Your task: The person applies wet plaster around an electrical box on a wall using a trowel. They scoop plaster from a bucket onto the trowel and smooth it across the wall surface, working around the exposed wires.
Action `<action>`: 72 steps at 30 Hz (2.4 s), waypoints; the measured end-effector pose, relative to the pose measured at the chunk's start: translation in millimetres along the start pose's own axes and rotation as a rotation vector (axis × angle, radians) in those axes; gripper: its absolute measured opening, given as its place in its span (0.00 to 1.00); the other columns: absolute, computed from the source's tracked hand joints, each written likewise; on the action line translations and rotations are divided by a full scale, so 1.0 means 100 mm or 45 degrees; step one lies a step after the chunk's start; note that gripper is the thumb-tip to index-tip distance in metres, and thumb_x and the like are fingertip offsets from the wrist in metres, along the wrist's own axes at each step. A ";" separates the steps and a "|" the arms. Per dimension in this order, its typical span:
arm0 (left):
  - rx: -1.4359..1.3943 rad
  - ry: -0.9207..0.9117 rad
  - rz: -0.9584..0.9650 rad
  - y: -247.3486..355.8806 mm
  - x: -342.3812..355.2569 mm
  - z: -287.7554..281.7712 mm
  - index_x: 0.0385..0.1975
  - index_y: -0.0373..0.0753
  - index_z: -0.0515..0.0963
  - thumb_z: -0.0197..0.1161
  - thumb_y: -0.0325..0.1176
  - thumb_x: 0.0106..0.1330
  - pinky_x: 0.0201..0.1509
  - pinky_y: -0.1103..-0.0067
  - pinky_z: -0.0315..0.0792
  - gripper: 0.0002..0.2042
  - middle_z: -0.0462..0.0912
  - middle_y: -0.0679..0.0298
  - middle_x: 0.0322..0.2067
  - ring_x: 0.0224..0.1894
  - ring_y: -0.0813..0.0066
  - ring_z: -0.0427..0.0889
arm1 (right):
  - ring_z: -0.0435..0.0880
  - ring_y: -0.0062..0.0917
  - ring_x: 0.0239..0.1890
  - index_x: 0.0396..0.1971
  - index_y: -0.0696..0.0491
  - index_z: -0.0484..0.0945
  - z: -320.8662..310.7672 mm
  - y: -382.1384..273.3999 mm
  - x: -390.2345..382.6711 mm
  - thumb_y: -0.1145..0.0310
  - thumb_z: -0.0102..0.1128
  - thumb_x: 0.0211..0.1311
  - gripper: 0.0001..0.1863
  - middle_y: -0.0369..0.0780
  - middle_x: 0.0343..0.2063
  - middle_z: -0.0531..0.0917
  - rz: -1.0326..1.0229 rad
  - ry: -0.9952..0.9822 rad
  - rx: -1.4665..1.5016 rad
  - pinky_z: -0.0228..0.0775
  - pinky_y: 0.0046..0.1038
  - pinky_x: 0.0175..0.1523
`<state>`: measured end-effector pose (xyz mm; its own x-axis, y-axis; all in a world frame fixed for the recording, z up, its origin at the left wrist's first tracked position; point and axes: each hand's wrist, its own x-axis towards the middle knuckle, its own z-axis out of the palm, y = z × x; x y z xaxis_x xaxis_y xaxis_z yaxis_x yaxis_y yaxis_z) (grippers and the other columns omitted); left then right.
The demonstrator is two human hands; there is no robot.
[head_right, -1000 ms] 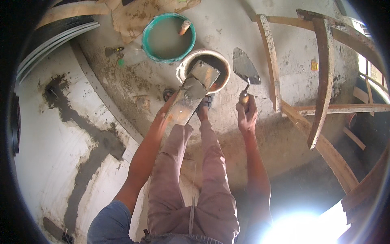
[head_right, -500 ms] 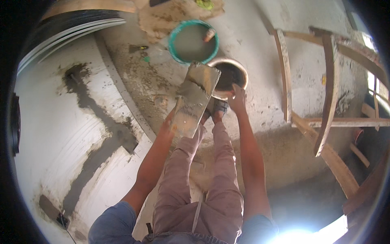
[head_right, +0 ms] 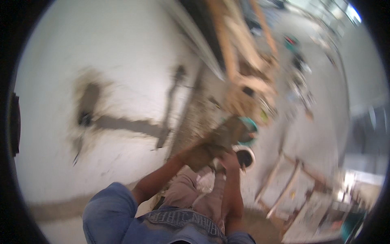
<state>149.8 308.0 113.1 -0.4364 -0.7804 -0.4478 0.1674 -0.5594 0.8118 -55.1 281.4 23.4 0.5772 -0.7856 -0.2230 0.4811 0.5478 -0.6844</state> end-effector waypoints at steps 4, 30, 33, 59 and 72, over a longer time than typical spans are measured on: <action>0.430 0.107 0.335 0.78 -0.79 -0.20 0.64 0.41 0.65 0.50 0.47 0.74 0.60 0.71 0.72 0.24 0.73 0.59 0.57 0.57 0.72 0.74 | 0.75 0.39 0.60 0.57 0.63 0.69 1.81 -0.91 0.35 0.77 0.54 0.64 0.21 0.47 0.53 0.78 -0.177 -0.134 0.328 0.68 0.39 0.65; -0.451 2.635 0.533 0.08 -6.02 -0.36 0.51 0.41 0.76 0.50 0.47 0.74 0.29 0.84 0.65 0.18 0.76 0.69 0.34 0.30 0.82 0.71 | 0.77 0.21 0.35 0.48 0.62 0.75 5.41 0.71 2.97 0.73 0.55 0.67 0.13 0.39 0.34 0.80 -0.626 0.130 -0.579 0.70 0.25 0.44; -0.211 2.793 0.750 0.62 -6.25 -0.41 0.49 0.40 0.77 0.52 0.48 0.74 0.28 0.85 0.63 0.18 0.76 0.71 0.31 0.28 0.86 0.70 | 0.78 0.25 0.35 0.48 0.62 0.75 5.48 0.71 3.02 0.74 0.56 0.64 0.14 0.42 0.34 0.81 -0.708 0.212 -0.661 0.70 0.27 0.45; 1.926 3.299 1.093 2.25 -7.07 -1.15 0.43 0.27 0.78 0.51 0.42 0.75 0.37 0.74 0.68 0.19 0.78 0.60 0.33 0.31 0.73 0.71 | 0.77 0.21 0.44 0.54 0.61 0.71 5.46 0.72 3.08 0.64 0.56 0.69 0.20 0.39 0.44 0.80 -0.050 0.128 0.129 0.72 0.30 0.47; 2.263 3.059 1.523 1.83 -7.43 -1.68 0.35 0.26 0.77 0.54 0.42 0.72 0.34 0.75 0.81 0.19 0.81 0.52 0.34 0.31 0.67 0.81 | 0.81 0.31 0.51 0.59 0.60 0.67 6.08 -0.56 2.65 0.73 0.48 0.71 0.18 0.43 0.51 0.79 -0.229 -0.476 0.311 0.74 0.33 0.57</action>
<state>653.6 738.1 531.6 -0.1108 -0.0107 0.9938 -0.8045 -0.5862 -0.0960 472.3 217.9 424.7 0.6465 -0.7415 0.1797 0.7105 0.4993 -0.4958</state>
